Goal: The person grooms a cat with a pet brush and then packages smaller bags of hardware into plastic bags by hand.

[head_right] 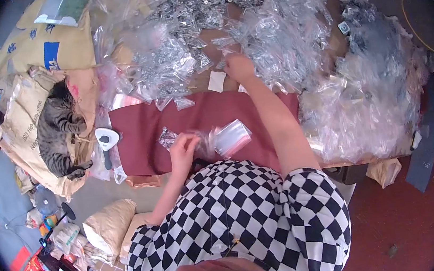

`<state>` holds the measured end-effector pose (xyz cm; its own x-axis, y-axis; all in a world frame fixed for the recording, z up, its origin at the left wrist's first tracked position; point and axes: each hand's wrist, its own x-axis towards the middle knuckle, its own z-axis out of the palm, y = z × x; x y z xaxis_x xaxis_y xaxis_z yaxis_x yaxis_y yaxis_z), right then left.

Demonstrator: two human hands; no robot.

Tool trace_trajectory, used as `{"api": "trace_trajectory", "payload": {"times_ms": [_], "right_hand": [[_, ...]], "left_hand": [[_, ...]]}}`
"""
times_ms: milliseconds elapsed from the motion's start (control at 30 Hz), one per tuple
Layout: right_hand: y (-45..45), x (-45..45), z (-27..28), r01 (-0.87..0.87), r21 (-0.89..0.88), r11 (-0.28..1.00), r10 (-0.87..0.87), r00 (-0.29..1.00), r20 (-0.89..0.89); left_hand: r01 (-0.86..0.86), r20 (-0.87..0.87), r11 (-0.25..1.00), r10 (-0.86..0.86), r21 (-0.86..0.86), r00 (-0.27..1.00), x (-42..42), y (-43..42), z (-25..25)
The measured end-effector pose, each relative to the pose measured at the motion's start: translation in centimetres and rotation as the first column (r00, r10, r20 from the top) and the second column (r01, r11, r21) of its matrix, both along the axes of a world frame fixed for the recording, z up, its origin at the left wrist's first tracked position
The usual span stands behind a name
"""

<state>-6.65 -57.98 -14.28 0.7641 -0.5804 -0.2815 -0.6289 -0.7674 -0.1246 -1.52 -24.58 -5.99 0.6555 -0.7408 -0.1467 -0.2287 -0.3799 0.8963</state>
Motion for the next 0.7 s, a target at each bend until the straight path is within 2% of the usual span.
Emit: {"api": "trace_trajectory", "payload": {"times_ms": [33,67,100,133,167,200,233,267,300,333,367,400,433,467,500,533,567,600,633,700], "right_hand": [[-0.6,-1.3,-0.6,0.109,0.247,0.963,-0.153,0.974,0.167],[-1.3,-2.5,-1.0,0.166,0.492,0.855,-0.337,0.898,0.282],[-1.7,-3.5,-0.8,0.166,0.49,0.856,-0.334,0.9,0.279],[-1.9,-4.5,-0.5,0.157,0.791,0.591,-0.619,0.717,0.319],[-1.9,-5.1,-0.5,0.021,0.966,0.257,-0.848,0.485,0.215],[-1.4,-4.9,1.2,0.029,0.962,0.271,-0.847,0.483,0.224],[-1.1,-4.2,3.4,0.008,0.983,0.182,-0.865,0.477,0.156],[-0.7,-3.5,4.5,-0.012,0.996,0.088,-0.879,0.47,0.083],[-1.0,-2.6,4.0,-0.011,0.997,0.081,-0.881,0.468,0.077],[-1.7,-0.7,3.0,0.042,0.977,0.211,-0.769,0.623,0.14],[-2.0,1.1,2.0,0.065,0.936,0.346,-0.623,0.761,0.178],[-1.0,3.1,1.4,0.074,0.848,0.526,-0.563,0.777,0.281],[0.1,5.1,0.7,0.08,0.725,0.684,-0.484,0.793,0.369],[0.3,6.9,-1.2,0.105,0.523,0.846,-0.328,0.875,0.356],[0.5,8.3,-3.2,0.092,0.286,0.954,-0.178,0.939,0.293],[1.4,9.1,-4.2,0.097,0.289,0.952,-0.185,0.938,0.292],[2.4,9.9,-4.9,0.263,0.206,0.943,-0.317,0.898,0.305],[2.9,10.2,-5.2,0.421,0.122,0.899,-0.437,0.838,0.327],[2.8,9.9,-5.3,0.424,0.122,0.898,-0.439,0.838,0.324],[2.3,8.9,-5.3,0.396,0.384,0.834,-0.499,0.838,0.219]], "left_hand": [[-0.044,-0.052,0.996,0.04,-0.081,0.998,0.1,-0.2,-0.6],[-0.049,-0.057,0.996,0.045,-0.079,0.997,0.3,-0.1,-1.2],[0.048,0.014,0.998,-0.047,-0.043,0.999,0.7,0.3,-1.8],[0.143,0.081,0.99,-0.142,-0.001,0.987,1.1,0.4,-2.1],[0.143,0.077,0.99,-0.142,-0.003,0.987,1.3,0.4,-2.3],[0.196,0.059,0.977,-0.201,0.081,0.978,1.7,0.7,-2.2],[0.244,0.037,0.953,-0.254,0.178,0.966,1.9,0.7,-2.2],[0.247,0.034,0.952,-0.257,0.181,0.966,1.9,0.5,-2.3],[0.202,0.0,0.975,-0.203,0.09,0.979,1.6,-0.3,-2.3],[0.149,-0.038,0.989,-0.149,-0.004,0.988,1.5,-0.8,-2.3],[0.149,-0.037,0.989,-0.149,-0.001,0.988,1.3,-1.1,-2.3],[0.062,-0.1,0.997,-0.066,-0.052,0.993,1.1,-1.4,-2.2],[-0.027,-0.168,0.995,0.011,-0.096,0.986,1.2,-1.6,-2.0],[-0.023,-0.166,0.995,0.007,-0.096,0.986,1.6,-1.7,-1.8],[0.054,-0.045,0.995,-0.058,-0.083,0.997,2.2,-1.7,-1.4],[0.13,0.074,0.99,-0.125,-0.059,0.989,2.7,-1.7,-0.8],[0.137,0.072,0.989,-0.133,-0.059,0.988,3.2,-1.5,-0.4],[0.157,0.309,0.987,-0.142,-0.024,0.941,3.7,-1.3,0.1],[0.166,0.526,0.986,-0.149,0.016,0.837,3.9,-1.1,0.3],[0.127,0.542,0.991,-0.126,0.035,0.831,3.6,-0.5,-0.3]]}}
